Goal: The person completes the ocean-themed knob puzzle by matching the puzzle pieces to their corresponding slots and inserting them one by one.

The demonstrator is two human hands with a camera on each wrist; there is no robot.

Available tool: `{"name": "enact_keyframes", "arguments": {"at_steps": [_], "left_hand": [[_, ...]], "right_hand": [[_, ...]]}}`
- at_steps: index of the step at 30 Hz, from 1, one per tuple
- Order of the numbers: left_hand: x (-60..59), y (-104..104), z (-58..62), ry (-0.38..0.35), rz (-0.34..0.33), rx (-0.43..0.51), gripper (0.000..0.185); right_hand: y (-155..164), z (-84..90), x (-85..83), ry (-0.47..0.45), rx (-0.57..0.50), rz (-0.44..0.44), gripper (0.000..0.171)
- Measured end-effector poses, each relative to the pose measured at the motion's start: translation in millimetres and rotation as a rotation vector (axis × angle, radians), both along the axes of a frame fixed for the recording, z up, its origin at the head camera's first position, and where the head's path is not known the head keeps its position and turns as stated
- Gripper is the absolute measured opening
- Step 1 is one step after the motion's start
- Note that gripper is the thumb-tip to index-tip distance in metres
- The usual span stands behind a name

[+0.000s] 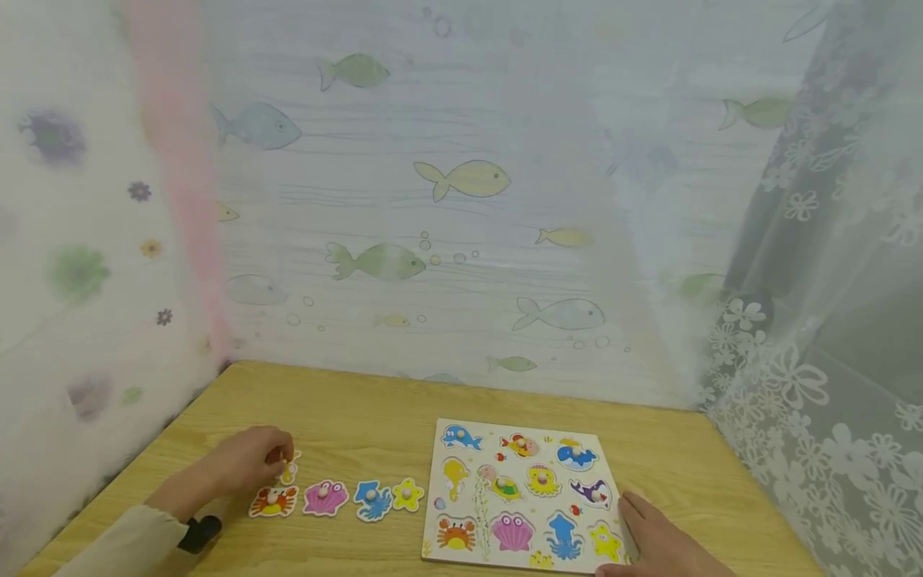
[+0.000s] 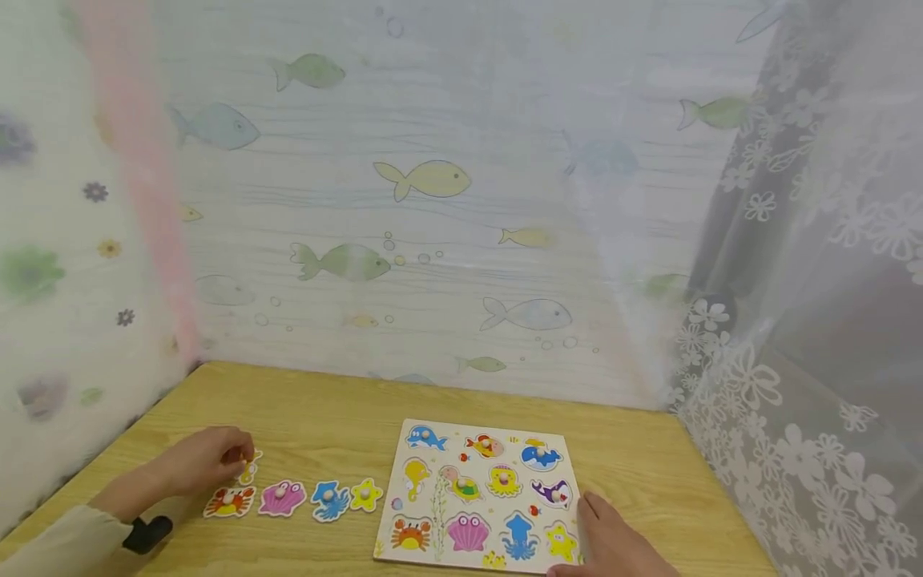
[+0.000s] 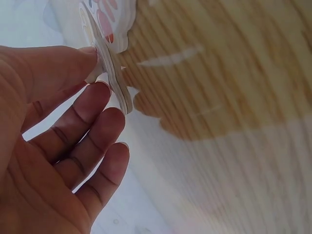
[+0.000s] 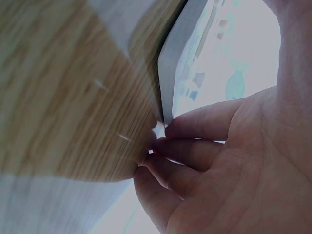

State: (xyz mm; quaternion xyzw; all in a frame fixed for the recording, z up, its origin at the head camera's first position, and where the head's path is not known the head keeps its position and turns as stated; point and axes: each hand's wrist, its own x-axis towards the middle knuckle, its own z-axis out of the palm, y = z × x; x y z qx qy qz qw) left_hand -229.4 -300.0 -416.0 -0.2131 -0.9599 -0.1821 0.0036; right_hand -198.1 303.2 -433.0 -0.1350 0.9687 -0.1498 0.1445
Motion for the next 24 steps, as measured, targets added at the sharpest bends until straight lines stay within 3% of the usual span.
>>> {"name": "enact_keyframes", "arguments": {"at_steps": [9,18,24], "left_hand": [[-5.0,4.4,-2.6,0.034,-0.013,0.008,0.011],[-11.5,23.8,-0.2,0.083,-0.069,0.02,0.009],[-14.9,39.6,0.8,0.059,-0.059,0.016,0.009]], "right_hand": [[-2.0,-0.1,-1.0,-0.012,0.012,-0.024,0.11],[-1.1,-1.9,-1.6,0.0,0.016,-0.017,0.11],[-1.2,-1.8,-1.8,0.0,0.015,-0.013,0.11]]}}
